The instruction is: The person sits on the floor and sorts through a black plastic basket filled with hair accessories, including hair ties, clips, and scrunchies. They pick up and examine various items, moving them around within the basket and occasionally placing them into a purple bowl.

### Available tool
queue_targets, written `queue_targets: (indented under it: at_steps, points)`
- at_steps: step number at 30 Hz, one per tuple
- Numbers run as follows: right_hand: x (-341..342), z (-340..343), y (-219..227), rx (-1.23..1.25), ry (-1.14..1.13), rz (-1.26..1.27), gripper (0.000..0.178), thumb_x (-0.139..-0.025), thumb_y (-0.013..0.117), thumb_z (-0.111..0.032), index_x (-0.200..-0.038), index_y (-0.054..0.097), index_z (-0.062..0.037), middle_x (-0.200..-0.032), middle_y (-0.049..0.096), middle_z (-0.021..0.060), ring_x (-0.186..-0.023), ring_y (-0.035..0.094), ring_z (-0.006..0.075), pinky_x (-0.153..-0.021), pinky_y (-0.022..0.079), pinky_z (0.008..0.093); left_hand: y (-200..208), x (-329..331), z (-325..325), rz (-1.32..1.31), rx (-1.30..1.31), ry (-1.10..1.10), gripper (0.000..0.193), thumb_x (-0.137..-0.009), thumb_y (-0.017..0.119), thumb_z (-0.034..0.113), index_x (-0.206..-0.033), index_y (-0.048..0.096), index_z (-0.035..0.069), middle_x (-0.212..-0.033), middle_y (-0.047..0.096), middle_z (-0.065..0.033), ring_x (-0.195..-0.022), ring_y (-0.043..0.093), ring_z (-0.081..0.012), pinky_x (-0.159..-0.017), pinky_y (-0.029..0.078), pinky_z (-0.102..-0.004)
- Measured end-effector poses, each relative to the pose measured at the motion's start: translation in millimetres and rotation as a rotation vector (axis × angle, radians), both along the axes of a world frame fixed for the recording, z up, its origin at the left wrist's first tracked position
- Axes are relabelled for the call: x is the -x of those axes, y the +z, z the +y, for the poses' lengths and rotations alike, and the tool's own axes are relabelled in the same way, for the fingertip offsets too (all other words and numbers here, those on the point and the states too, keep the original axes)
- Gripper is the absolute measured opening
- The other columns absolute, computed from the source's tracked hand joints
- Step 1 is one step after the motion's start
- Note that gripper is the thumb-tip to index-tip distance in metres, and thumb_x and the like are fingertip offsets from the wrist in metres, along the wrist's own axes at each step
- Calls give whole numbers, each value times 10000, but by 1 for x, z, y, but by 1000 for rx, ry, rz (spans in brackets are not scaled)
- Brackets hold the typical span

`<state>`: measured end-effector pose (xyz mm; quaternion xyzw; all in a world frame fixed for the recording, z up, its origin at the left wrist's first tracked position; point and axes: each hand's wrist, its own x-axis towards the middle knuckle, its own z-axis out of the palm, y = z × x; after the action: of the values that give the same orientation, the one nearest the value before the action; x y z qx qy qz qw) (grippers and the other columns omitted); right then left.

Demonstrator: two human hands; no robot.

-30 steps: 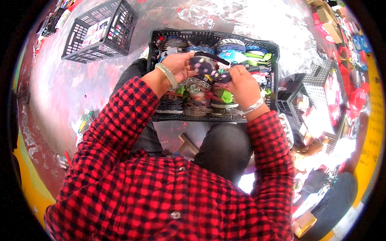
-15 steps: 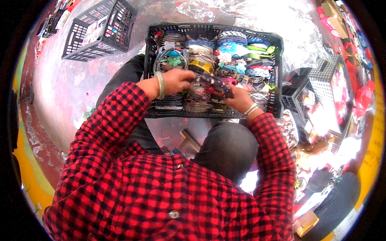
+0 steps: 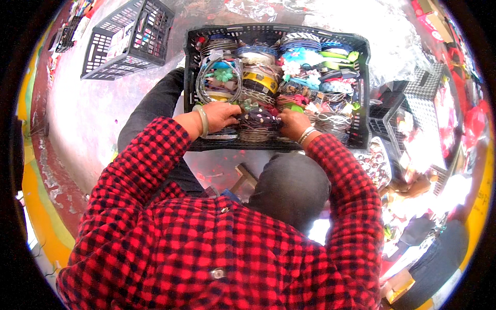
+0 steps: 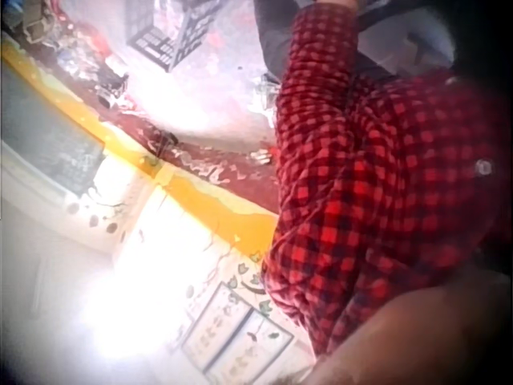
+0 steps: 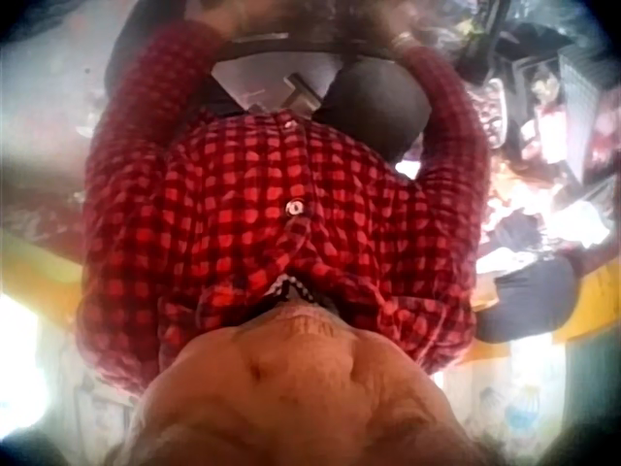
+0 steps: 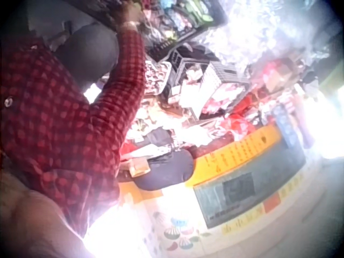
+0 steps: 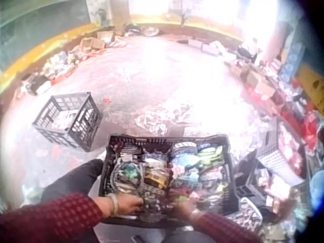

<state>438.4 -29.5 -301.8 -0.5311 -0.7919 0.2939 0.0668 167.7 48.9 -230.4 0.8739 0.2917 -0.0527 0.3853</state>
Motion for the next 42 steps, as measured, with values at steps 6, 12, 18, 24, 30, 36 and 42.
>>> queue_targets:
  at_steps: [6, 12, 18, 24, 30, 36, 42]
  points:
    - [9, 4, -3, 110, 31, -181, 138, -679, 566, -174, -785, 617, -103, -764, 605, 128, -757, 592, 320, -664, 473, 415, -14, -2, 0, 78, 50, 1, 211, -781, 592, 168, -960, 521, 80, -836, 589, -170, -827, 558, -359, -693, 442, -418]
    - [17, 11, 4, 199, -11, -265, 159, -690, 561, -206, -775, 632, -92, -744, 614, 156, -737, 601, 324, -653, 477, 423, -21, 4, 6, 36, 80, 62, 191, -789, 586, 169, -943, 527, 74, -841, 592, -174, -828, 557, -363, -703, 444, -414]
    - [15, 12, 5, 211, -59, -263, 164, -697, 562, -226, -778, 645, -111, -732, 617, 158, -722, 603, 329, -660, 477, 418, -29, 0, 9, 15, 30, 37, 216, -783, 595, 173, -962, 537, 67, -831, 589, -176, -833, 558, -364, -716, 443, -418]
    - [14, 12, 1, 253, -37, -253, 201, -684, 584, -249, -815, 636, -106, -775, 620, 161, -760, 603, 326, -681, 476, 415, -54, 13, 3, 214, -58, -64, 278, -754, 597, 147, -1009, 549, 49, -833, 596, -178, -835, 564, -362, -734, 448, -418]
    - [2, 6, 19, 240, -42, 36, 309, -680, 648, -304, -922, 630, -112, -831, 621, 159, -796, 590, 333, -710, 466, 398, -38, 3, -10, 296, -28, -98, 170, -788, 531, 157, -914, 525, 43, -799, 594, -198, -805, 567, -381, -703, 446, -438]
    - [-5, 7, 9, 258, -46, -44, 250, -712, 637, -284, -877, 636, -96, -733, 608, 163, -713, 584, 329, -658, 455, 398, -20, -2, -11, 290, 34, -111, 173, -803, 525, 157, -919, 515, 29, -796, 597, -201, -798, 572, -384, -687, 448, -444]
    - [-1, 12, 9, 278, -17, -90, 285, -711, 629, -312, -869, 636, -75, -770, 609, 186, -758, 586, 345, -692, 462, 413, -31, 3, -13, 348, 18, -89, 163, -812, 519, 139, -924, 514, 20, -806, 600, -213, -805, 579, -383, -698, 451, -438]
